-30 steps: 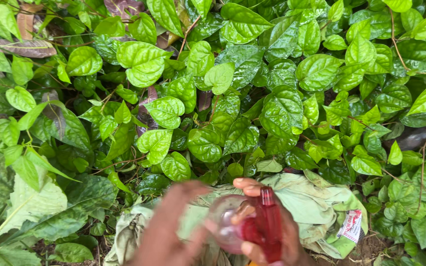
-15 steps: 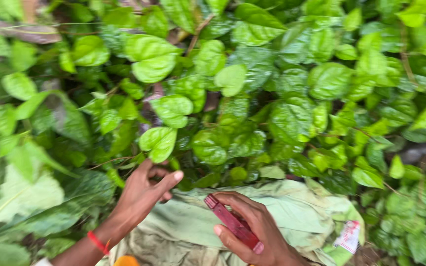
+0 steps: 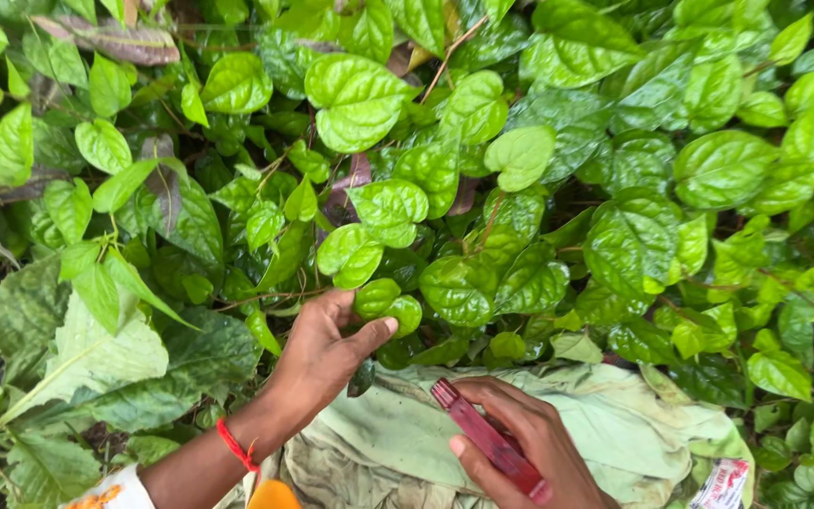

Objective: The person sits on the ground and sprays a liquid from a red spray bottle onto the leaves of a dense green plant. They use their left hand to hold and turn the leaves to ensure coverage while spraying with their right hand.

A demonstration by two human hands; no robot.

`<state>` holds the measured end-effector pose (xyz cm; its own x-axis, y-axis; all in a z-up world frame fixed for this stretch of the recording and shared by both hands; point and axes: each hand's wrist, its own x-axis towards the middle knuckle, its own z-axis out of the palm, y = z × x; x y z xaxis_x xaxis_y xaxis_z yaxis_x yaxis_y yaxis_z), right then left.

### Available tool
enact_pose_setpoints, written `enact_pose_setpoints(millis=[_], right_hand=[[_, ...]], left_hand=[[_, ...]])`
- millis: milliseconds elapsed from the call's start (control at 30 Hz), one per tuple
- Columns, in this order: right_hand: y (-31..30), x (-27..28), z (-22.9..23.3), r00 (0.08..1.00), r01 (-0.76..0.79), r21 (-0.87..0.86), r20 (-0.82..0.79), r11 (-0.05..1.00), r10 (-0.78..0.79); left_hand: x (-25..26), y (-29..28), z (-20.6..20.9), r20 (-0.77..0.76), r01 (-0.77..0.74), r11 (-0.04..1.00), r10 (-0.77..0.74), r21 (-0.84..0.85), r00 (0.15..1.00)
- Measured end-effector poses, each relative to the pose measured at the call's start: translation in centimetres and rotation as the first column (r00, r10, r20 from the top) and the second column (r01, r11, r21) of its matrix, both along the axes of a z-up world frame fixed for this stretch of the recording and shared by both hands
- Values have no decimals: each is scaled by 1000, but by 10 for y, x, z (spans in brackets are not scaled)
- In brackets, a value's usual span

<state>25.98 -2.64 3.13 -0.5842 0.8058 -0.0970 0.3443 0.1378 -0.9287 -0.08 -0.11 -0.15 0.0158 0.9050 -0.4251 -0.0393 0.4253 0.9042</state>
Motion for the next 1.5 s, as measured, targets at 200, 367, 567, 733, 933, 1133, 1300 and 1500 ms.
enact_pose_setpoints(millis=[200,367,567,733,933,1133,1300,1500], right_hand=[[-1,-3,-3,996,75,-33,54,997,-73],[4,-4,4,997,49,-127,61,991,-42],[4,0,1,1000,11,-68,20,998,-10],[3,4,-5,999,-19,-153,22,988,23],[10,7,-5,986,-161,-121,24,979,165],[11,3,-5,986,-169,-36,-13,985,169],[6,8,-9,993,-71,-198,74,978,88],[-2,10,-15,998,22,-191,61,981,-10]], left_hand=[[-1,-2,9,47,38,998,-36,-41,998],[4,-2,30,44,63,998,-62,0,997],[9,-3,32,68,124,992,-125,23,990],[11,-3,21,30,98,994,-97,-48,995],[15,-3,25,38,151,983,-148,-107,988],[16,-5,22,151,98,995,-93,-29,984],[12,-8,18,211,94,996,-91,-5,973],[8,-4,18,187,63,997,-70,43,980]])
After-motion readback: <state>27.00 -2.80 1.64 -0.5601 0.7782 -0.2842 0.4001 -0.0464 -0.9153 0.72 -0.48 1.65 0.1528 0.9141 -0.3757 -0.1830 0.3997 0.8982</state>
